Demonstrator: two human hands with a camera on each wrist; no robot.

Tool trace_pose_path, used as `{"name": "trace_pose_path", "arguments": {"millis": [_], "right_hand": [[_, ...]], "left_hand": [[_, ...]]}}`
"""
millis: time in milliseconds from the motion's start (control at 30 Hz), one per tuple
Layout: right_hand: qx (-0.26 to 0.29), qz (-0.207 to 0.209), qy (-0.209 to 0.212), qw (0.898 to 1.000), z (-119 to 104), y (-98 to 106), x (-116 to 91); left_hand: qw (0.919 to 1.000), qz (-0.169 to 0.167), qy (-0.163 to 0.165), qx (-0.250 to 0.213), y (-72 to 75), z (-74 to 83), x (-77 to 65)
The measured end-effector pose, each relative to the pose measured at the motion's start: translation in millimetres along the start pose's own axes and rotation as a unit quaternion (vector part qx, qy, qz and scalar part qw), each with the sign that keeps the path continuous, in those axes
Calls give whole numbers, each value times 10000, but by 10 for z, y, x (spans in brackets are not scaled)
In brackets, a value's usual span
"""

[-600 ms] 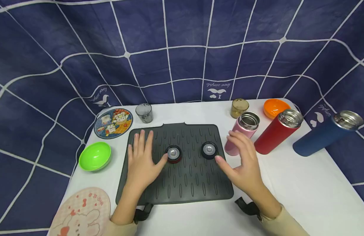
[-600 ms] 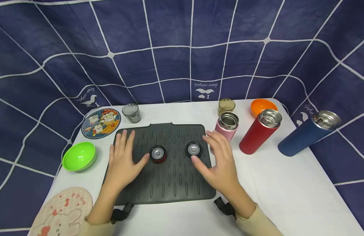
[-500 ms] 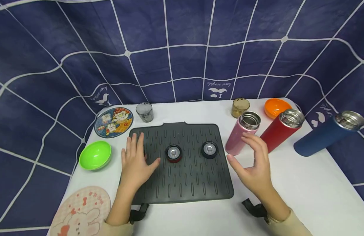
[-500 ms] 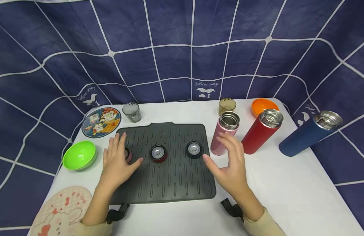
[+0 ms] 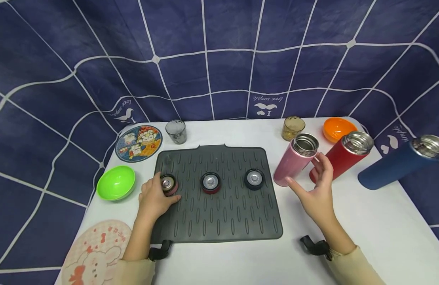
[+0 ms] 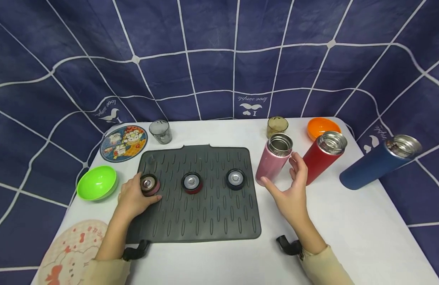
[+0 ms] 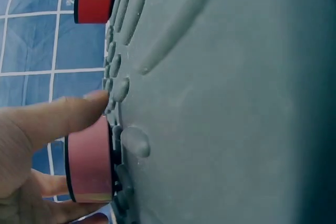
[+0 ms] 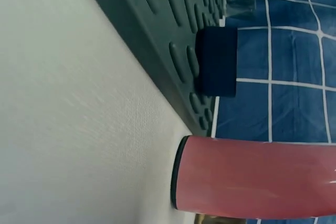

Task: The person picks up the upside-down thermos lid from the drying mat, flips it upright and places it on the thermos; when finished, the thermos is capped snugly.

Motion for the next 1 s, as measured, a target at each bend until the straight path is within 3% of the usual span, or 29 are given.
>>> {"name": "trace_pose_path", "arguments": {"millis": [233,400,500,633,733,833,1000], "right_hand": [[116,-407,-168,9990,148,-115,157],[51,-554,-312,9980,252,-165,203],[29,-587,-401,9975,375,-180,213],[-89,-596,-511,9969,577,-189,217],[-183,-552,-562,9967,586,-186,217],[-242,-515,-529,9970,443,-180,215],[-144,-396,-483,9979,299,-195,209]], "left_hand": [[9997,178,147,108,10,-72,71],[9976,663,220,-14,62,-81,49],[9948,937,263,-290,121,-50,-6],[9897,865,148,-1127,244,105,-125],[9781,623,-47,-1983,358,293,-211],[9592,447,-411,-2760,471,513,-267],[9285,145,-1163,-3524,577,901,-294]]}}
Point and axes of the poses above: each hand's wrist, its own x-axis towards the middle knuckle, its own y-axis out of the back of the hand, z = x × y, the point moved 8 cm from there along x, towards the middle knuckle, and after that the axes turned 7 degrees about y, right-handed, at the moved point
